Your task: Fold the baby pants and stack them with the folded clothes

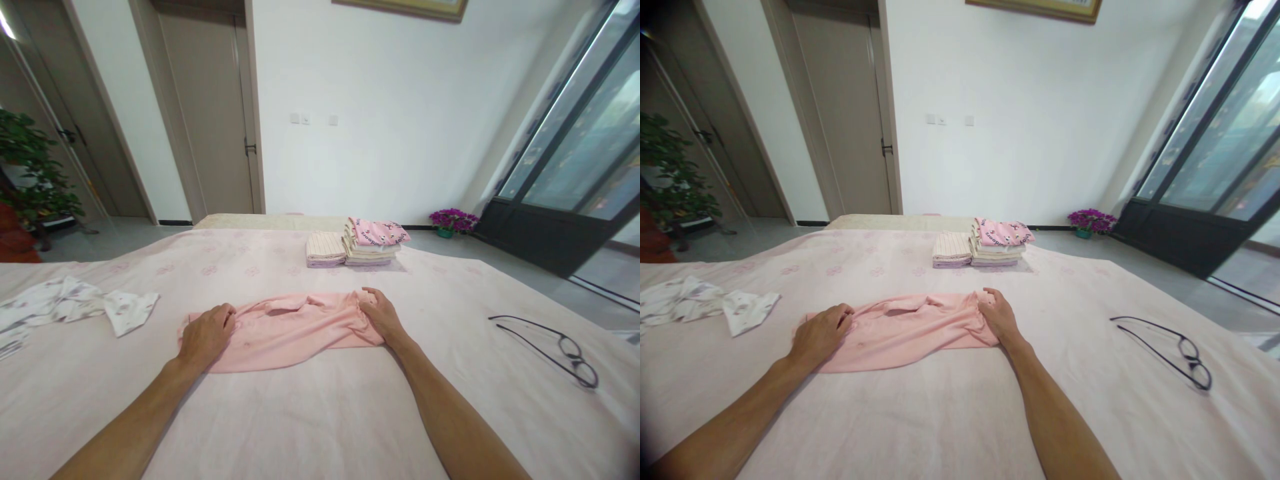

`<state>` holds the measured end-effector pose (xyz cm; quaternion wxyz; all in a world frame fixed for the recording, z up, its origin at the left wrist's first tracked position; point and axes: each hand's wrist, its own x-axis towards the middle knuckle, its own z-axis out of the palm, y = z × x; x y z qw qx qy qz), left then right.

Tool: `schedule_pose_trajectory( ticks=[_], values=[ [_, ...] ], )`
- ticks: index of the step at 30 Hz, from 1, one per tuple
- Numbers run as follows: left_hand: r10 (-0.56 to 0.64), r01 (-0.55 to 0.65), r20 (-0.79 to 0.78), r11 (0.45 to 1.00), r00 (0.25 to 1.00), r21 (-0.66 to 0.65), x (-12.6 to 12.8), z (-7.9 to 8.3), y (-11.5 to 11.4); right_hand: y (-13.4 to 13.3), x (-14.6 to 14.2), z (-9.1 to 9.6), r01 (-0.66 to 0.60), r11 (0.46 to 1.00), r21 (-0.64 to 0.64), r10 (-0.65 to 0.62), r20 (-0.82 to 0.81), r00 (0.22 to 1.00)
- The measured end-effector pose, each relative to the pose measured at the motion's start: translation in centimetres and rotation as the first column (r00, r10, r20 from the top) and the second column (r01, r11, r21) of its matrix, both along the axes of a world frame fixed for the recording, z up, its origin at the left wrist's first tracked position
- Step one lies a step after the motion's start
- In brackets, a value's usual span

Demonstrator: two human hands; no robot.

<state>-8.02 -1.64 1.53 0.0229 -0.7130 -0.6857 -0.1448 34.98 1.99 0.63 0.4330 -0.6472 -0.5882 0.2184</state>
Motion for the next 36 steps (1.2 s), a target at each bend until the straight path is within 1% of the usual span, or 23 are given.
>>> schedule_pose_trajectory(
  ticks=[5, 9, 12, 14, 18, 20, 22, 24, 28, 33, 36],
  values=[
    [-0.010, 0.011, -0.029, 0.999, 1.000, 0.044, 0.1, 0.1, -0.2, 0.0, 0.0, 0.1, 0.015, 1.000, 0.006, -0.015, 0.005, 1.000],
    [-0.028, 0.037, -0.089, 0.994, 0.996, 0.104, 0.2, 0.5, -0.6, 0.1, 0.1, -0.1, 0.010, 1.000, 0.000, -0.010, -0.001, 1.000],
    [-0.016, 0.034, -0.129, 0.989, 0.991, 0.145, 0.3, 0.8, -1.0, 0.1, 0.1, -0.2, 0.002, 1.000, -0.003, -0.002, -0.005, 1.000],
    [0.002, 0.023, -0.166, 0.989, 0.986, 0.146, 0.3, 1.0, -1.1, 0.1, 0.1, -0.2, 0.003, 1.000, -0.005, -0.003, -0.004, 1.000],
    [0.062, -0.046, -0.210, 0.995, 0.976, 0.084, 0.1, 1.2, -1.0, 0.1, 0.1, -0.1, 0.007, 1.000, -0.009, -0.007, 0.003, 1.000],
    [0.098, -0.093, -0.179, 0.995, 0.979, 0.035, -0.1, 1.1, -0.7, 0.1, 0.1, 0.0, 0.003, 1.000, -0.012, -0.003, 0.007, 1.000],
    [0.114, -0.116, -0.119, 0.993, 0.986, -0.008, -0.3, 1.0, -0.4, 0.1, 0.1, 0.0, 0.003, 1.000, -0.008, -0.003, 0.007, 1.000],
    [0.110, -0.113, -0.080, 0.993, 0.991, -0.036, -0.4, 1.0, -0.2, 0.2, 0.1, 0.0, 0.002, 1.000, -0.002, -0.002, 0.004, 1.000],
    [0.099, -0.105, -0.075, 0.992, 0.992, -0.074, -0.8, 1.3, -0.1, 0.2, 0.1, -0.1, 0.007, 1.000, -0.007, -0.007, 0.006, 1.000],
    [0.064, -0.074, -0.068, 0.984, 0.996, -0.165, -1.5, 2.6, 0.0, 0.1, 0.2, 0.0, -0.001, 1.000, 0.001, 0.001, 0.004, 1.000],
    [0.066, -0.067, -0.012, 0.981, 0.998, -0.181, -1.8, 3.2, 0.0, 0.0, 0.1, 0.1, -0.009, 1.000, 0.015, 0.009, -0.001, 1.000]
  ],
)
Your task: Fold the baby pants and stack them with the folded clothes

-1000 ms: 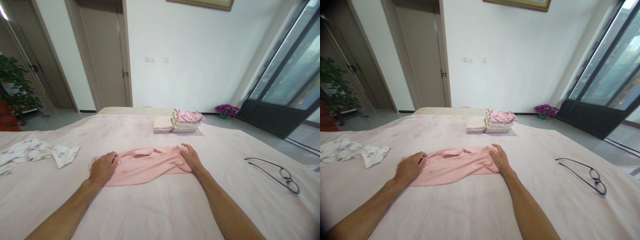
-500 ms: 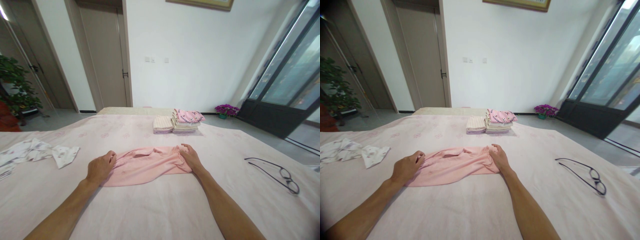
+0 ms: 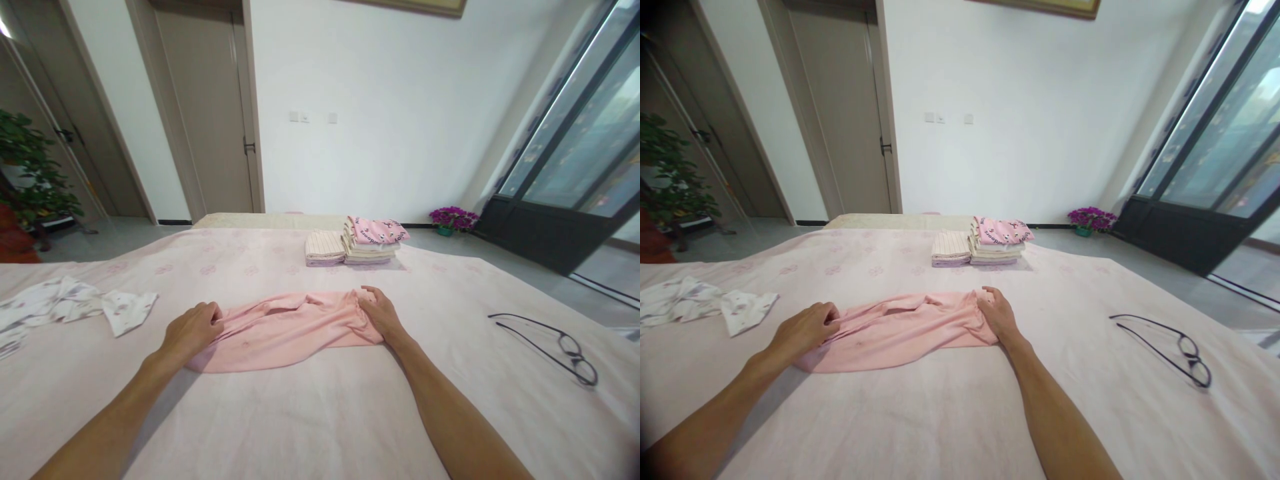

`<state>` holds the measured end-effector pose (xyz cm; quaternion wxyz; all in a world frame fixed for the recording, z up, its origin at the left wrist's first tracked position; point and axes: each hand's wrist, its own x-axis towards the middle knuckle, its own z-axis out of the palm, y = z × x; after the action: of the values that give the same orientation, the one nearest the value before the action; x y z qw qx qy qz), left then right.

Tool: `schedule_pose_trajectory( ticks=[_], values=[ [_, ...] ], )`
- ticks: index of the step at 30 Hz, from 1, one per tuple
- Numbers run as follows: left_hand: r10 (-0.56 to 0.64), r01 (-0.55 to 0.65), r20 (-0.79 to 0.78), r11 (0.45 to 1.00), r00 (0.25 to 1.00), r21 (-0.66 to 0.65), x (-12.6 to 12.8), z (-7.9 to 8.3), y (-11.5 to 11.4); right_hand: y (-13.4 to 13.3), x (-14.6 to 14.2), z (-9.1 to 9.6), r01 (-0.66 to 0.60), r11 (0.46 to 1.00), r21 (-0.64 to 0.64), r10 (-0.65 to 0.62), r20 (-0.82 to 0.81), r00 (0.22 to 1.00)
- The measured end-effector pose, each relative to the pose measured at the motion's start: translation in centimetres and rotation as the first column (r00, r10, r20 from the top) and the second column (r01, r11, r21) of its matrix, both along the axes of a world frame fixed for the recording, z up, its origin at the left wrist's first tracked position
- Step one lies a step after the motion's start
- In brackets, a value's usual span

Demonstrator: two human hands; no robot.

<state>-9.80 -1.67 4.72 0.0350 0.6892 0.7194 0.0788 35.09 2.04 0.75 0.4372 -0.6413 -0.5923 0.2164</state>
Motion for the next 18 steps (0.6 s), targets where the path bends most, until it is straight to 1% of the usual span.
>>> schedule_pose_trajectory(
  ticks=[3, 5, 7, 9, 11, 13, 14, 16, 18],
  values=[
    [0.034, -0.044, 0.150, 0.997, 0.988, 0.065, -0.4, 0.1, 0.2, 0.0, 0.0, 0.0, 0.010, 1.000, 0.013, -0.010, -0.017, 1.000],
    [0.044, -0.092, 0.282, 0.983, 0.958, 0.160, -0.8, 0.0, 0.4, 0.0, -0.1, 0.0, 0.021, 1.000, 0.015, -0.020, -0.039, 0.999],
    [0.027, -0.152, 0.397, 0.946, 0.918, 0.287, -1.2, 0.1, 0.6, 0.0, 0.0, 0.1, 0.031, 0.999, 0.022, -0.029, -0.073, 0.997],
    [0.000, -0.195, 0.442, 0.897, 0.897, 0.396, -1.6, 0.2, 0.6, 0.0, 0.0, 0.2, 0.047, 0.998, 0.046, -0.041, -0.111, 0.993],
    [-0.013, -0.189, 0.395, 0.864, 0.919, 0.467, -2.1, 0.5, 0.6, 0.0, 0.1, 0.3, 0.067, 0.994, 0.082, -0.055, -0.143, 0.988],
    [-0.035, -0.105, 0.260, 0.857, 0.965, 0.505, -2.8, 0.6, 0.7, -0.1, 0.1, 0.3, 0.088, 0.990, 0.113, -0.068, -0.173, 0.983],
    [-0.055, -0.044, 0.181, 0.864, 0.982, 0.502, -3.1, 0.5, 0.8, 0.0, 0.2, 0.3, 0.099, 0.988, 0.122, -0.075, -0.189, 0.979],
    [-0.098, 0.065, 0.052, 0.895, 0.994, 0.441, -3.9, 0.2, 1.1, 0.0, 0.3, 0.2, 0.116, 0.985, 0.126, -0.087, -0.218, 0.972],
    [-0.109, 0.102, 0.004, 0.936, 0.994, 0.336, -4.7, -0.3, 1.5, 0.1, 0.3, 0.1, 0.120, 0.984, 0.130, -0.087, -0.234, 0.968]
  ],
)
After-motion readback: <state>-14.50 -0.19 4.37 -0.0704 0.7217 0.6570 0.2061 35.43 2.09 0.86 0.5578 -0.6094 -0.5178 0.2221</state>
